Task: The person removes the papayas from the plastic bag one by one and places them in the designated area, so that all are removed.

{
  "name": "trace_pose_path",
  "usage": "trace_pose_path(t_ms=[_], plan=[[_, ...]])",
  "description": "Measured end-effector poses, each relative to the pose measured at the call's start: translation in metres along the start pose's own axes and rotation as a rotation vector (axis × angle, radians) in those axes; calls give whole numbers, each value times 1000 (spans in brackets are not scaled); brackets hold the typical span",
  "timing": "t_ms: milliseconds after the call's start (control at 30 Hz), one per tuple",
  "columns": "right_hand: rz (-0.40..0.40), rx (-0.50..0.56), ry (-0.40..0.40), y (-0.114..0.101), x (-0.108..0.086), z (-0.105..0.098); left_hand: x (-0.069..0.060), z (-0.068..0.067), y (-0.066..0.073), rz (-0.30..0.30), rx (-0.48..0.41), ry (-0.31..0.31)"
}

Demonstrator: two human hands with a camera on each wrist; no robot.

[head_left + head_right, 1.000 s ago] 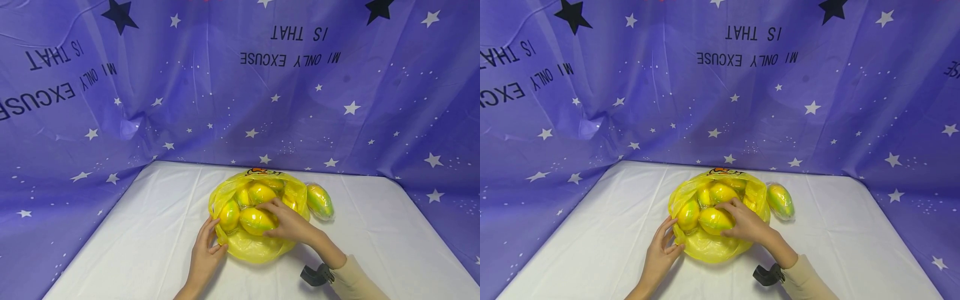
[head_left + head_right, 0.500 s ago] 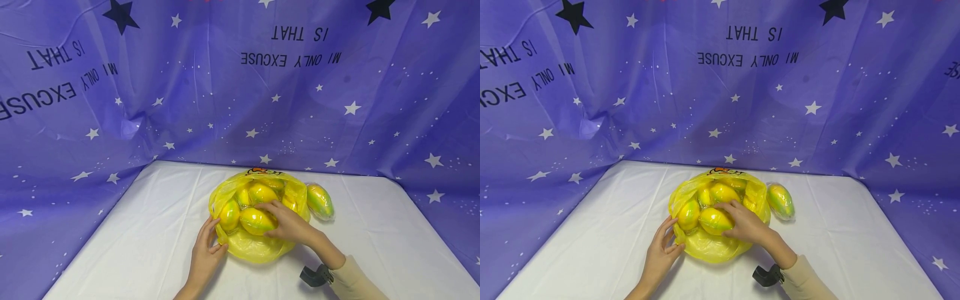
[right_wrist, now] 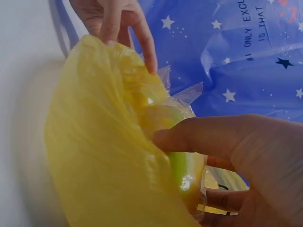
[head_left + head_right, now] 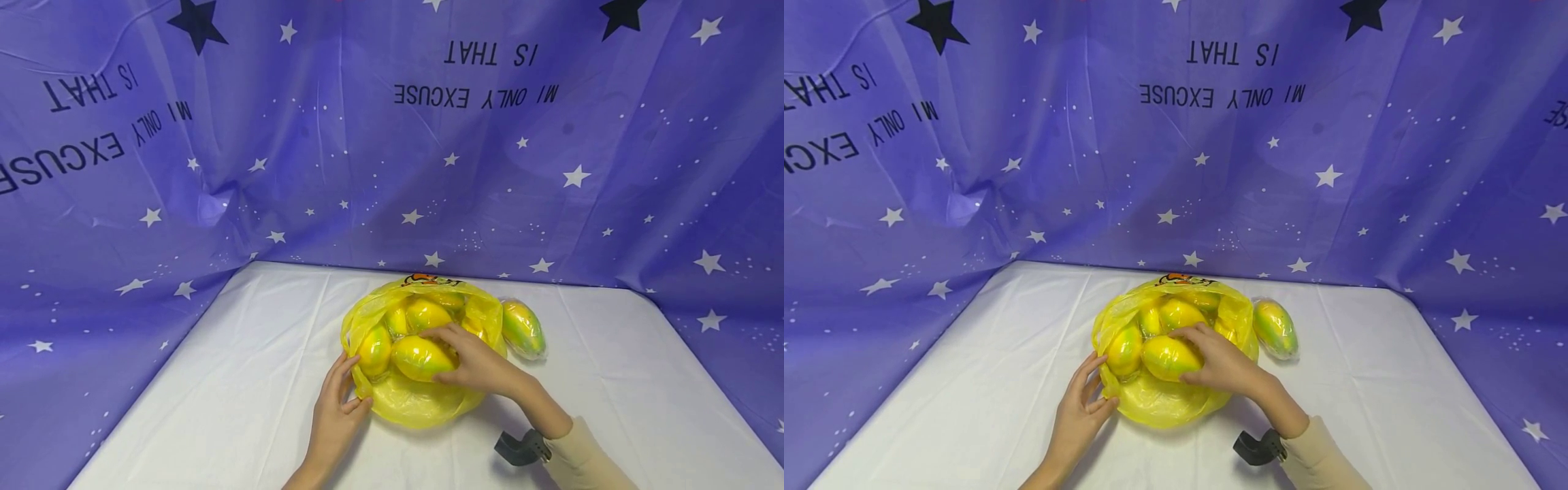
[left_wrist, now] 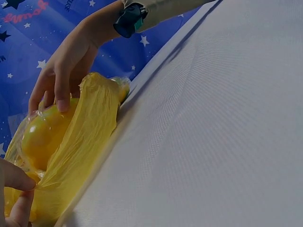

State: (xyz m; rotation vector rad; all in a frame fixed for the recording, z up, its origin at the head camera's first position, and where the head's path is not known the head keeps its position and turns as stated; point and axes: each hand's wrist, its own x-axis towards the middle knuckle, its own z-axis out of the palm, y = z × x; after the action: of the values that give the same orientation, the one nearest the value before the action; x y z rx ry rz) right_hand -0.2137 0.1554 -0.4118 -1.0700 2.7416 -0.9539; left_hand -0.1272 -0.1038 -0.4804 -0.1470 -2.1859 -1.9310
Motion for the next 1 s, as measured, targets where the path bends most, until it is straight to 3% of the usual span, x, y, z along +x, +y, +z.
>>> trace_pose_path(t_ms=[467,733,1000], plan=[[2,48,50,-6,-6,-9,0,0,0,-10,24,0],[-7,59,139,-10,-9,-15,0,0,-1,-23,16,-3],[47,111,220,-14,-13,-21,1,0,-1,-24,23,6]])
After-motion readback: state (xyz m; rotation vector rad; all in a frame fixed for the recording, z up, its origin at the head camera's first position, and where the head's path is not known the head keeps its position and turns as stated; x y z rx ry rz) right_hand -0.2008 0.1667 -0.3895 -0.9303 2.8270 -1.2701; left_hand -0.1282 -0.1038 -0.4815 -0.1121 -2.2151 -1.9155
